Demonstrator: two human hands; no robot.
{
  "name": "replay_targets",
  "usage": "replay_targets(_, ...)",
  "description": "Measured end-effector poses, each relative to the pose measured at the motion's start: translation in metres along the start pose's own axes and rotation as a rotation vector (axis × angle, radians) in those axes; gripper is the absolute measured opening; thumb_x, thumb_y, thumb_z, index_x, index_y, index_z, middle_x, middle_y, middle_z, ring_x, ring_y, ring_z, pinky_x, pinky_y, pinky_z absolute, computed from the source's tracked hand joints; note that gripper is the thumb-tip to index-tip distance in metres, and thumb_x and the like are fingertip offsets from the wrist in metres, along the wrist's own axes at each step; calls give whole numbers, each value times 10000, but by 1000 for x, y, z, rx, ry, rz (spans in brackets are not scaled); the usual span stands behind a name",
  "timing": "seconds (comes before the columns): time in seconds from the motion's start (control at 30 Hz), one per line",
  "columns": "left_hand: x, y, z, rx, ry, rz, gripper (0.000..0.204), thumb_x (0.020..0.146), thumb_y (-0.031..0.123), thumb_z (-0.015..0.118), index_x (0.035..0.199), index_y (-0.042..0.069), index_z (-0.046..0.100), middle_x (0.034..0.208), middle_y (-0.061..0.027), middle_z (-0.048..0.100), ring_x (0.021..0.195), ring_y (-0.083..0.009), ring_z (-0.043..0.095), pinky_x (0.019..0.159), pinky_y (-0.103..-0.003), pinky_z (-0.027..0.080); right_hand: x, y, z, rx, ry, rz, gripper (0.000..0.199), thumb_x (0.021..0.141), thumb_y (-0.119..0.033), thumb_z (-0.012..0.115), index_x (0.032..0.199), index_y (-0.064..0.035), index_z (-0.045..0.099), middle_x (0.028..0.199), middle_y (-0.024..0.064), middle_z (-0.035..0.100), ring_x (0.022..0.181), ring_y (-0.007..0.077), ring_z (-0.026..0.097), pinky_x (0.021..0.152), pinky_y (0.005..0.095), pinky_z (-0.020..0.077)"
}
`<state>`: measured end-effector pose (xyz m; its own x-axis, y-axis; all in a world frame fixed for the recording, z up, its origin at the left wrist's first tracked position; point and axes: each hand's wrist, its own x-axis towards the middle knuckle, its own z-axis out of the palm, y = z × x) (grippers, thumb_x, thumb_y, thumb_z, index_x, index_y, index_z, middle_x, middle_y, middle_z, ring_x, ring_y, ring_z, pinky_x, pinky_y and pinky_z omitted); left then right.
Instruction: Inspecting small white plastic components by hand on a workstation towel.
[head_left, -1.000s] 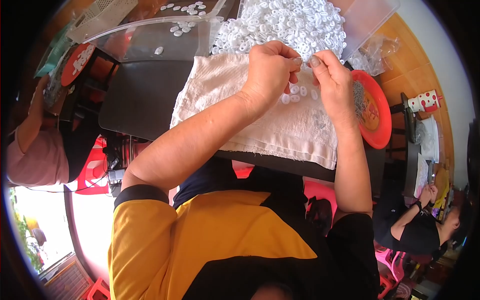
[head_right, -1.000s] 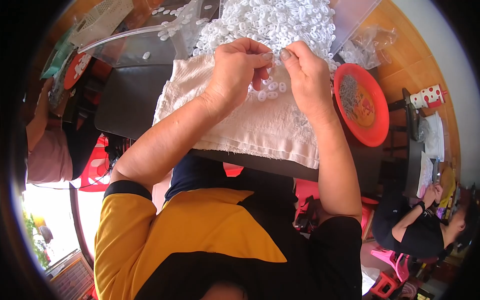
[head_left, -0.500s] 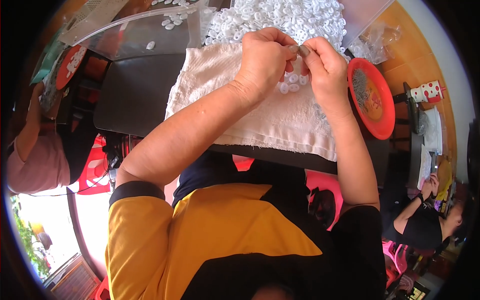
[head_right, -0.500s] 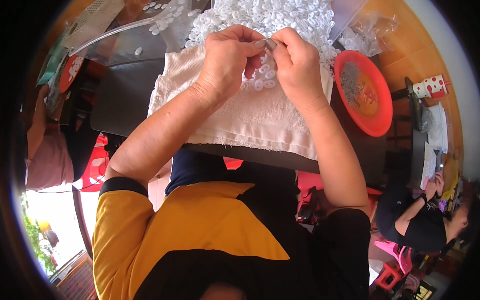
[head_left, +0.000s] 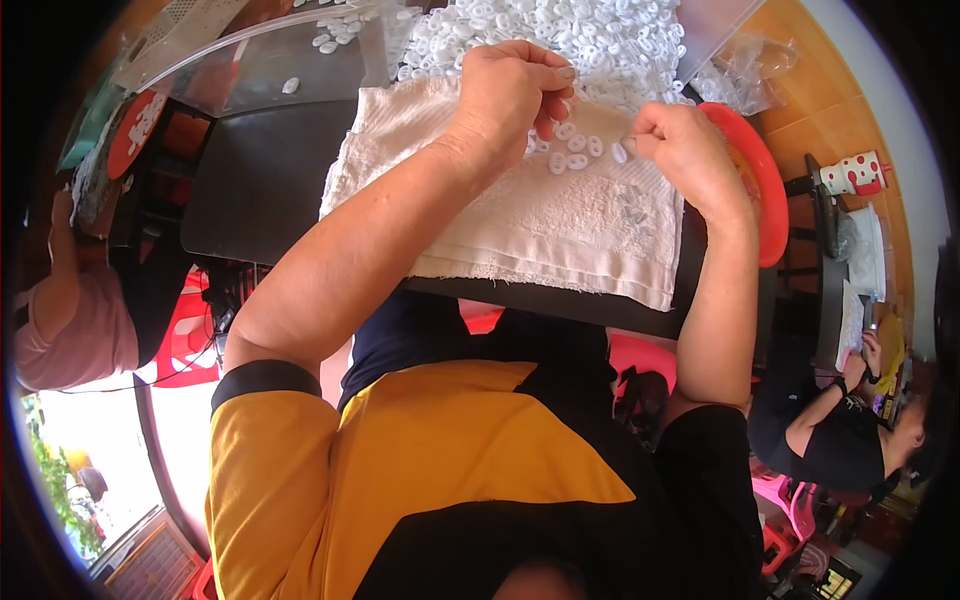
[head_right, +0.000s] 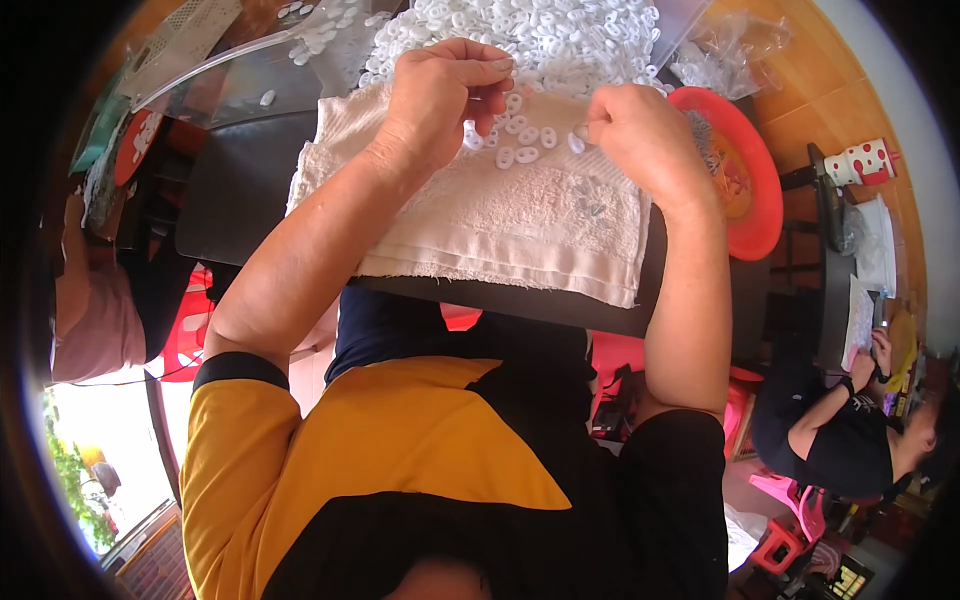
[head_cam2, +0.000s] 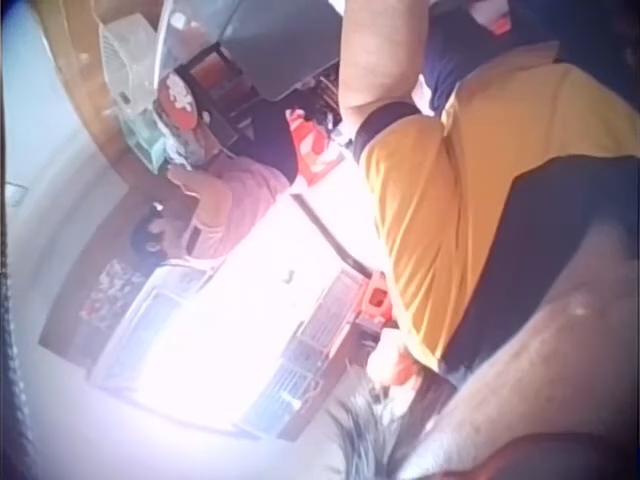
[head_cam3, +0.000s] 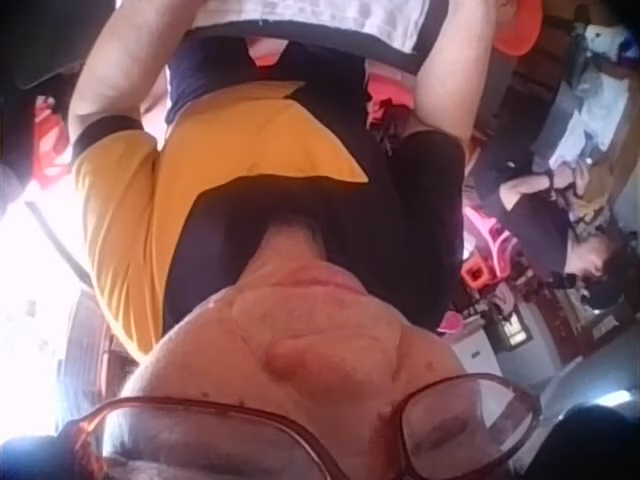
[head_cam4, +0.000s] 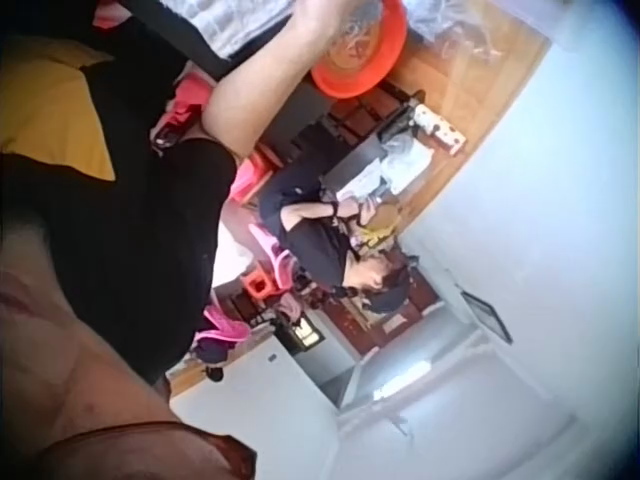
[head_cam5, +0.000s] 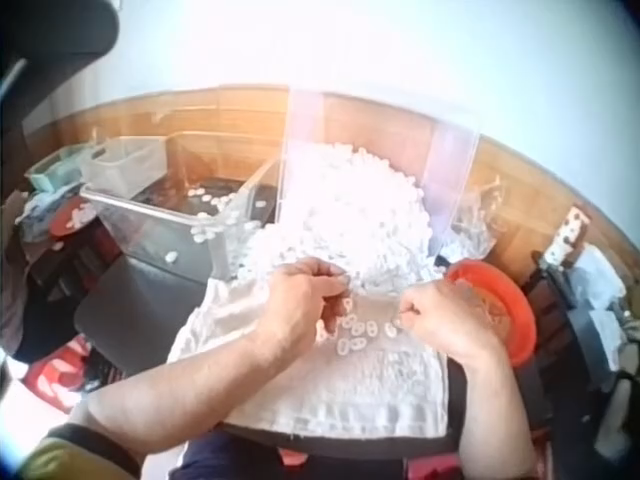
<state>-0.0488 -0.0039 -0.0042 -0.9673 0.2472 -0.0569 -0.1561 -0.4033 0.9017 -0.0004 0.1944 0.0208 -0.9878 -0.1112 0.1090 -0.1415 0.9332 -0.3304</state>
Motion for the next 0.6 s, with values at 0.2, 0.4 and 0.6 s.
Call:
replay_targets(0.2,-2,-2,0,27,-44,-1,63,795,-3,611,817,-62,605,659,-116,614,483,-156,555,387,-281,403,-3,-8,15,-160,-29,-97,158,764,-128,649,818,16,614,685,143,609,672,233,610,622,372,451)
replay_targets(0.4,-6,2,1,30,-82,-29,71,732,15,645,756,-43,613,637,-101,609,473,-137,547,395,-268,411,2,-12,6,406,40,-15,94,751,-54,652,771,-10,571,640,66,580,608,129,572,530,278,398)
replay_targets(0.6,-10,3,4,-7,-107,-2,63,707,-5,659,730,-37,610,628,-96,603,461,-134,543,377,-257,398,3,-20,5,884,35,13,110,759,-19,653,782,-57,553,675,-3,567,582,55,514,491,191,320)
